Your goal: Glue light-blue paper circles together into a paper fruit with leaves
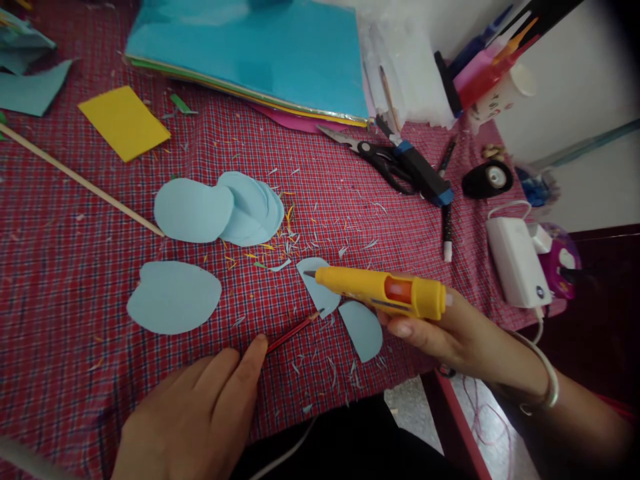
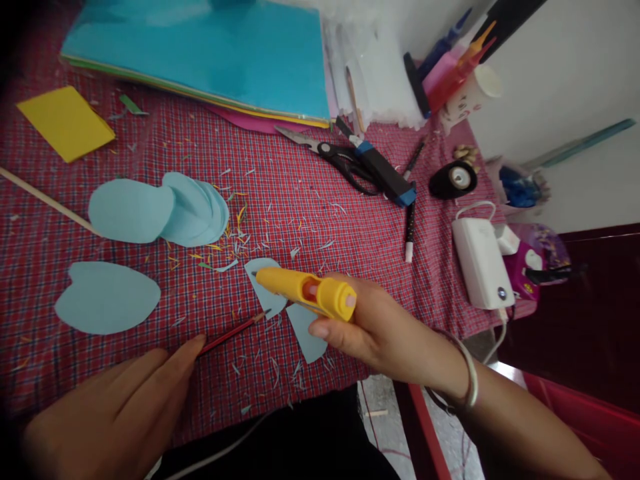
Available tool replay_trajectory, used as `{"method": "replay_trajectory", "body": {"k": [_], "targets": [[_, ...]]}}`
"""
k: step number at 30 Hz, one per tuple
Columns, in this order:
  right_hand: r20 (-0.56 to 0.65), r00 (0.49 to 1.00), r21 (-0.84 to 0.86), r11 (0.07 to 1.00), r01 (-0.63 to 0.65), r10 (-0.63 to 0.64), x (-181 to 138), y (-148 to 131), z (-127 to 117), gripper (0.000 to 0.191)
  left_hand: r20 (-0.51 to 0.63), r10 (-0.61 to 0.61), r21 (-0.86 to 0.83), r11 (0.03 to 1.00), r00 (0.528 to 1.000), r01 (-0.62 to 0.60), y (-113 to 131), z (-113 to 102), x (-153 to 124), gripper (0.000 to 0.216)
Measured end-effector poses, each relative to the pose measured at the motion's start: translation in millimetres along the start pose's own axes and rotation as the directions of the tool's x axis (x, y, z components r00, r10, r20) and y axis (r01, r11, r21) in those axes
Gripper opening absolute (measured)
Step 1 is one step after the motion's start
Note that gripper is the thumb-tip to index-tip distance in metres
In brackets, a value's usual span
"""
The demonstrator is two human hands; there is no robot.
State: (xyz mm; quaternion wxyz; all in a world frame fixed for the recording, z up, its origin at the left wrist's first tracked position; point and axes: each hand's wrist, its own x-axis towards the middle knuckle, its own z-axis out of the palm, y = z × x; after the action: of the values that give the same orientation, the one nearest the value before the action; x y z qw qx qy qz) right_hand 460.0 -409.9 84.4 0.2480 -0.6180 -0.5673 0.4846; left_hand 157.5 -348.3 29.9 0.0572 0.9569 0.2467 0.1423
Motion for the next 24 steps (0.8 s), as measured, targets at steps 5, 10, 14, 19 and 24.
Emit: {"method": "replay_trajectory", "body": {"k": [5,10,14,19,24], "targets": [[-0.016,0.999,-0.005,0.999,0.045,-0.045,10.2,-4.4,0.0,0.022,0.003,0.006,0.006,1.0,1.0,-0.006,-0.3,-1.1,0.7,0.032],[0.01,1.0,-0.02,0.999,0.025,-0.025,4.8,-1.5,-0.9,0.023,0.022,0.01,0.019,1.0,1.0,-0.011,-0.6,-1.1,0.6,0.031],[0.025,1.0,-0.036,0.999,0.004,-0.003,-9.9,1.2,-2.2,0.018,0.015,0.002,0.0,1.0,1.0,-0.002,-1.6,1.3,-0.7,0.03],[0.033,0.999,-0.031,0.999,-0.024,0.025,-26.0,-0.2,-2.6,0.017,-0.084,-0.002,-0.095,0.995,0.996,-0.006,-8.7,5.5,-9.6,0.04],[0.011,1.0,-0.051,0.999,0.017,-0.016,-32.0,2.2,-1.7,0.016,-0.105,-0.054,-0.026,0.998,0.993,0.051,-20.3,2.3,-5.4,0.054]]}}
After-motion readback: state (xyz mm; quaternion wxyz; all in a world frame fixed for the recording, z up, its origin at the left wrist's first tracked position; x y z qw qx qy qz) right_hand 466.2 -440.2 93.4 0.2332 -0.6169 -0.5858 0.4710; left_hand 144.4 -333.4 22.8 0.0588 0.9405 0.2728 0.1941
